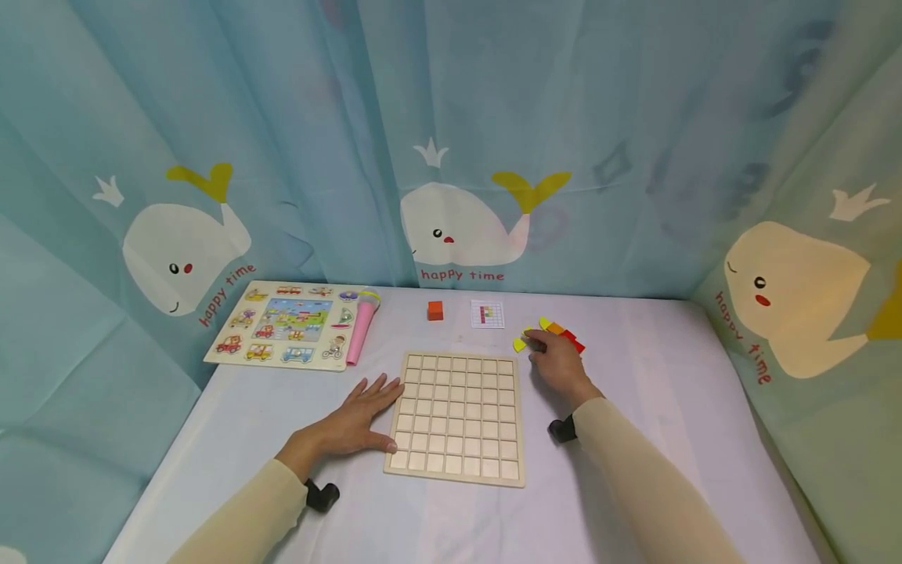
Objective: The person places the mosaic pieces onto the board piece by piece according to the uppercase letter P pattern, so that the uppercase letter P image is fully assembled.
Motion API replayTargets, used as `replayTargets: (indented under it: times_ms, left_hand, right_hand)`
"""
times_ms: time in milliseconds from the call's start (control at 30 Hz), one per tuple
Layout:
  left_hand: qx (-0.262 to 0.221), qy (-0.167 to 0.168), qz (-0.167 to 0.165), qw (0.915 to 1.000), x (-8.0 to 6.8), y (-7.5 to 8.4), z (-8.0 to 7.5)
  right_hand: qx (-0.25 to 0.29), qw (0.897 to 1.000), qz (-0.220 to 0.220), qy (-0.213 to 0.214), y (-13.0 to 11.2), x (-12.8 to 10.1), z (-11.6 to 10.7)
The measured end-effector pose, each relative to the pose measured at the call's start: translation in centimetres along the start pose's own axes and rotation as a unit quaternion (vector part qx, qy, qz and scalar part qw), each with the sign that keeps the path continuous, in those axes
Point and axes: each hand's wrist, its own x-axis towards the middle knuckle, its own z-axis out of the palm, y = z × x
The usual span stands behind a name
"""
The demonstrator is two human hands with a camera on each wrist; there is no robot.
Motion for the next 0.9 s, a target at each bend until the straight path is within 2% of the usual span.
replayTargets:
  times_ms: [133,300,467,600,700,800,900]
  left_hand:
    - [0.003,-0.003,-0.004,1.0,0.0,0.1,-0.1]
    - [-0.004,0.0,-0.002,1.0,0.0,0.0,0.0]
    - [0.002,0.005,0.003,1.0,0.0,-0.1,0.3]
    - [0.007,0.008,0.003,0.9999,0.0,0.0,0.3]
    - [0.007,0.009,0.003,0.9999,0.0,0.0,0.2]
    - [0.009,0.009,0.003,0.9999,0.0,0.0,0.1]
    - [0.008,0.01,0.001,0.9999,0.0,0.0,0.2]
  right_hand:
    - [-0.015,1.0,0.0,0.012,0.0,-0.1,-0.3]
    - [-0.038,0.999,-0.019,0.027,-0.7,0.6,0.5]
    - [-0.061,0.998,-0.008,0.029,-0.7,0.8,1.0]
    - [-0.048,0.998,-0.042,0.024,0.0,0.3,0.3]
    - [-0.017,0.998,-0.059,0.023,0.7,0.0,-0.2]
    - [0.01,0.999,-0.042,0.029,1.1,-0.3,-0.4]
    - [0.014,0.999,-0.032,0.04,1.2,-0.6,-0.3]
